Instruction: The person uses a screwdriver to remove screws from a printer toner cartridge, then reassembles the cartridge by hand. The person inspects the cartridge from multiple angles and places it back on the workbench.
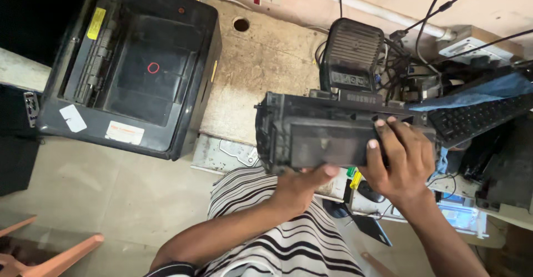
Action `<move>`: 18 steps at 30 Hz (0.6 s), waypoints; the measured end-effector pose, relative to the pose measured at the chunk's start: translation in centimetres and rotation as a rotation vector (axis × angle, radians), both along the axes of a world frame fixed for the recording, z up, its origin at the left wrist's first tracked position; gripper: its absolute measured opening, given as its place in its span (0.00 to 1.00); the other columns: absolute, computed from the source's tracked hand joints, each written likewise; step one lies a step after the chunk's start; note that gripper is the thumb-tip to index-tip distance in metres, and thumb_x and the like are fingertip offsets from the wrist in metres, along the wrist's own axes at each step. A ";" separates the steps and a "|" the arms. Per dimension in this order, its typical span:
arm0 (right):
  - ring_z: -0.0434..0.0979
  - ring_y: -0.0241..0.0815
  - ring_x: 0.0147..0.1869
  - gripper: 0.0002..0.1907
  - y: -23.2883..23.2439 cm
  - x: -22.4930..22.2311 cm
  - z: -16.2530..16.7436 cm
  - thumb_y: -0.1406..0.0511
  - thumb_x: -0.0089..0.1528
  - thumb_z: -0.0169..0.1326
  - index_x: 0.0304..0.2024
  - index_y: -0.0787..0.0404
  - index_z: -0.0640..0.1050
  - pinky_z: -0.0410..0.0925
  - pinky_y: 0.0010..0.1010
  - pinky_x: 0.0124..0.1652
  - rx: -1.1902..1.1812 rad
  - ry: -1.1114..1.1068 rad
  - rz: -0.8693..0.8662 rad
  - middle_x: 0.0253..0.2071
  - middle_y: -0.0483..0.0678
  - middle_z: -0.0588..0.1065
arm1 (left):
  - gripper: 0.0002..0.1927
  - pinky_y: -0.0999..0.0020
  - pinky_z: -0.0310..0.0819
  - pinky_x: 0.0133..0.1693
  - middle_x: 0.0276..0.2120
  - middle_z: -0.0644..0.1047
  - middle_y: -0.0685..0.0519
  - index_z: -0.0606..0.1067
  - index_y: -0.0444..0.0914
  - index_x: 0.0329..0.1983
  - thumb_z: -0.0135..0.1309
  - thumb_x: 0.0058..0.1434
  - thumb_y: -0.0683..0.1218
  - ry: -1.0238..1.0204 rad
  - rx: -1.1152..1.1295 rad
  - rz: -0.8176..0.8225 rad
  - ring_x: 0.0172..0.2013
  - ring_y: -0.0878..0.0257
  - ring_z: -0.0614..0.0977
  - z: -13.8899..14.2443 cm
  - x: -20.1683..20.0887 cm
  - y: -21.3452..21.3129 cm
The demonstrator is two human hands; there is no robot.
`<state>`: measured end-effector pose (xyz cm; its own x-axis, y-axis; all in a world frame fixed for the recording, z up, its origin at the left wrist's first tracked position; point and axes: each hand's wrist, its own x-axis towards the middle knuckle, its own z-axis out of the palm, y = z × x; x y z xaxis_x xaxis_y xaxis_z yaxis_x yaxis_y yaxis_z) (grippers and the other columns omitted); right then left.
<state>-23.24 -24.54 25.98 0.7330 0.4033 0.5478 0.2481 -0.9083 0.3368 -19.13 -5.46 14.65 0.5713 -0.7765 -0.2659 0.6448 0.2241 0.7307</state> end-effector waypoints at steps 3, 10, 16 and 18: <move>0.78 0.67 0.54 0.24 -0.9 -0.4 -2.0 0.66 0.63 0.54 0.58 0.63 0.62 0.71 0.59 0.47 0.086 -0.053 0.023 0.56 0.63 0.70 | 0.30 0.64 0.77 0.53 0.51 0.77 0.51 0.72 0.35 0.62 0.60 0.66 0.59 -0.307 -0.049 -0.070 0.50 0.63 0.79 3.2 1.0 0.4; 0.73 0.69 0.61 0.35 -2.0 0.0 -6.5 0.65 0.63 0.59 0.68 0.60 0.57 0.70 0.61 0.56 0.386 -0.137 0.104 0.61 0.67 0.66 | 0.38 0.50 0.57 0.73 0.63 0.71 0.48 0.67 0.41 0.65 0.67 0.56 0.57 -1.449 0.027 0.411 0.68 0.55 0.72 8.4 3.8 -0.6; 0.73 0.70 0.62 0.32 -2.4 0.2 -8.1 0.67 0.67 0.54 0.70 0.58 0.57 0.69 0.59 0.59 0.490 -0.142 0.112 0.62 0.66 0.68 | 0.49 0.56 0.60 0.71 0.61 0.67 0.42 0.57 0.36 0.70 0.75 0.53 0.50 -0.987 -0.199 0.545 0.69 0.49 0.66 7.7 2.6 -1.4; 0.74 0.69 0.62 0.30 -2.5 0.5 -8.5 0.67 0.67 0.53 0.69 0.58 0.57 0.70 0.58 0.58 0.487 -0.177 0.119 0.61 0.66 0.69 | 0.50 0.57 0.61 0.71 0.61 0.69 0.43 0.55 0.35 0.70 0.75 0.54 0.50 -0.956 -0.210 0.525 0.70 0.48 0.66 7.2 2.6 -1.6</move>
<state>-22.74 -27.00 17.49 0.5769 0.1462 0.8036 0.3369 -0.9389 -0.0710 -16.56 -7.02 21.82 0.7419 -0.3563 0.5680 -0.3749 0.4819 0.7920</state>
